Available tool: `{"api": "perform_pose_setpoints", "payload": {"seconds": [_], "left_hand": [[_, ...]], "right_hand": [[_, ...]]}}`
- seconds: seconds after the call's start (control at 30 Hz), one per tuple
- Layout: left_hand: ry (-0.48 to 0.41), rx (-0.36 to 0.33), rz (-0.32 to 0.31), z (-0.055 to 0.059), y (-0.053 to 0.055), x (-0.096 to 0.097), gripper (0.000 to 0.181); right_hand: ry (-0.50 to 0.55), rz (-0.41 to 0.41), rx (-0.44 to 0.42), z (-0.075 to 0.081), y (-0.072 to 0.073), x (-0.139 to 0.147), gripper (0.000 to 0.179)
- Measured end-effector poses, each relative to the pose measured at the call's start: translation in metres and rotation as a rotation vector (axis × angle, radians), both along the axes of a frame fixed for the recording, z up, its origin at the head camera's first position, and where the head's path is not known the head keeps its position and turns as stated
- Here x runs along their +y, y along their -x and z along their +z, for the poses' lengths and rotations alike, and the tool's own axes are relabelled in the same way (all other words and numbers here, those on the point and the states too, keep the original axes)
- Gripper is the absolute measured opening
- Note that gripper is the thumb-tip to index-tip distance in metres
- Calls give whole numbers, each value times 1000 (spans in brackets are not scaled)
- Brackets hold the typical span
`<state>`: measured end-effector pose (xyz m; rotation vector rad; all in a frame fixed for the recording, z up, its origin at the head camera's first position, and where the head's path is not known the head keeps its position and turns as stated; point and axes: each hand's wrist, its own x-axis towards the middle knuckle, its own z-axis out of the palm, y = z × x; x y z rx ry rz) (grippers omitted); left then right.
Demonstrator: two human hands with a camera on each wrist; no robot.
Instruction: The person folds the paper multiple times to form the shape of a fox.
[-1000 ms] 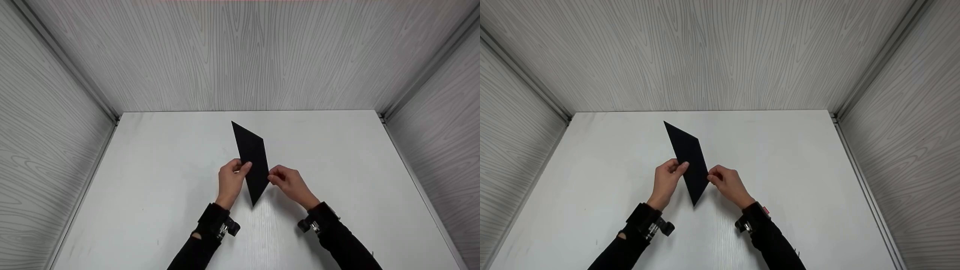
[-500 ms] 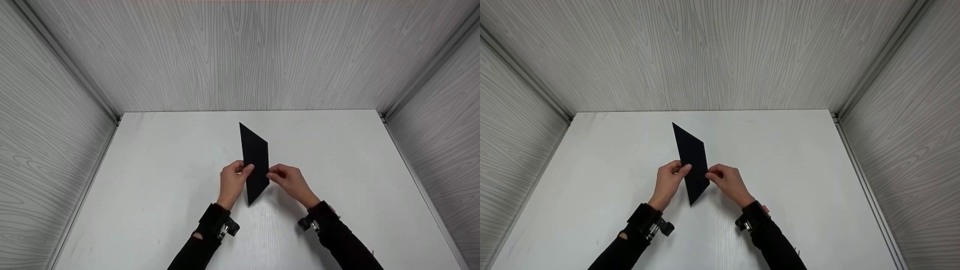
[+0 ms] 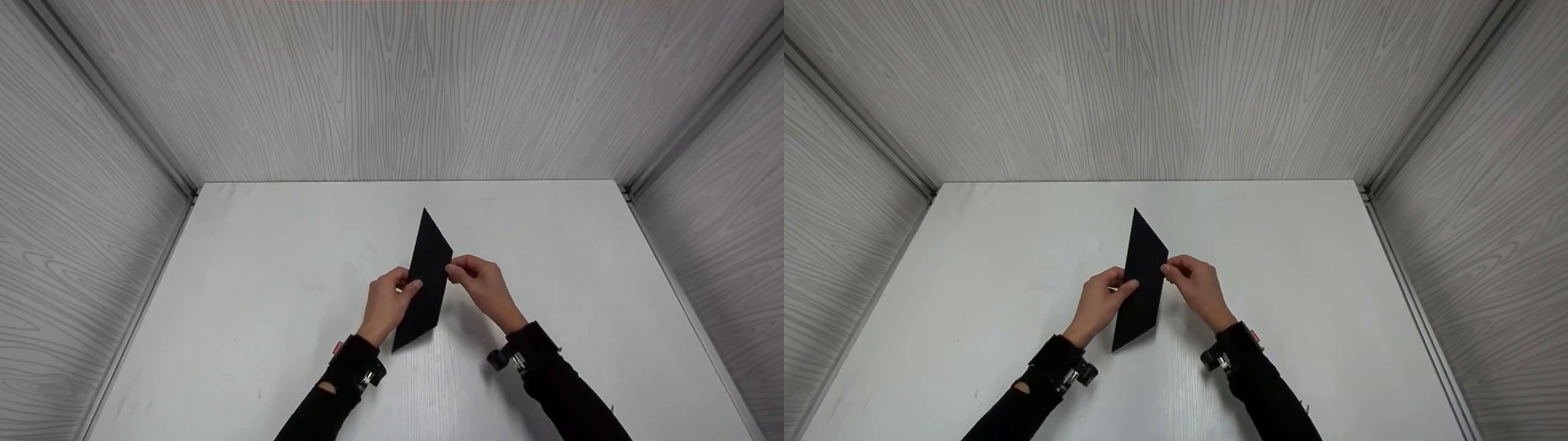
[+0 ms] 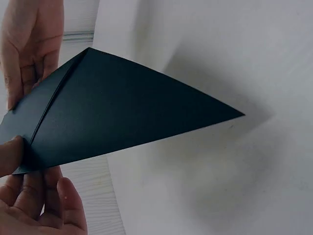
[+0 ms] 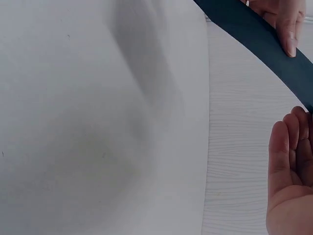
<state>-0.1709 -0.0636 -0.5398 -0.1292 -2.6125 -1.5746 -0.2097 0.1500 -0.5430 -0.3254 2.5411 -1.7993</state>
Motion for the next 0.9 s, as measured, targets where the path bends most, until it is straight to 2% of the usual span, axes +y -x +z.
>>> {"api": "perform_pose_setpoints", "payload": {"seconds": [0.17,0.3,0.63,0.73,0.9], "left_hand": [[43,-26,-55,-2,-2,0,11],[66,-55,-72,-3,-3,-1,10],[87,-63,-21,-7,1,1,15],[111,-47,-12,-10,2,1,17],[155,19,-9,-17,5,0,23]], "right_hand": [[15,-35,12,0,-1,4,14],[13,-46,10,-1,-2,7,16],[-92,-42,-14,-9,-10,19,13],[-133,-44,-21,-14,-13,21,11],[-227,-21,-21,-18,-16,20,14]]}}
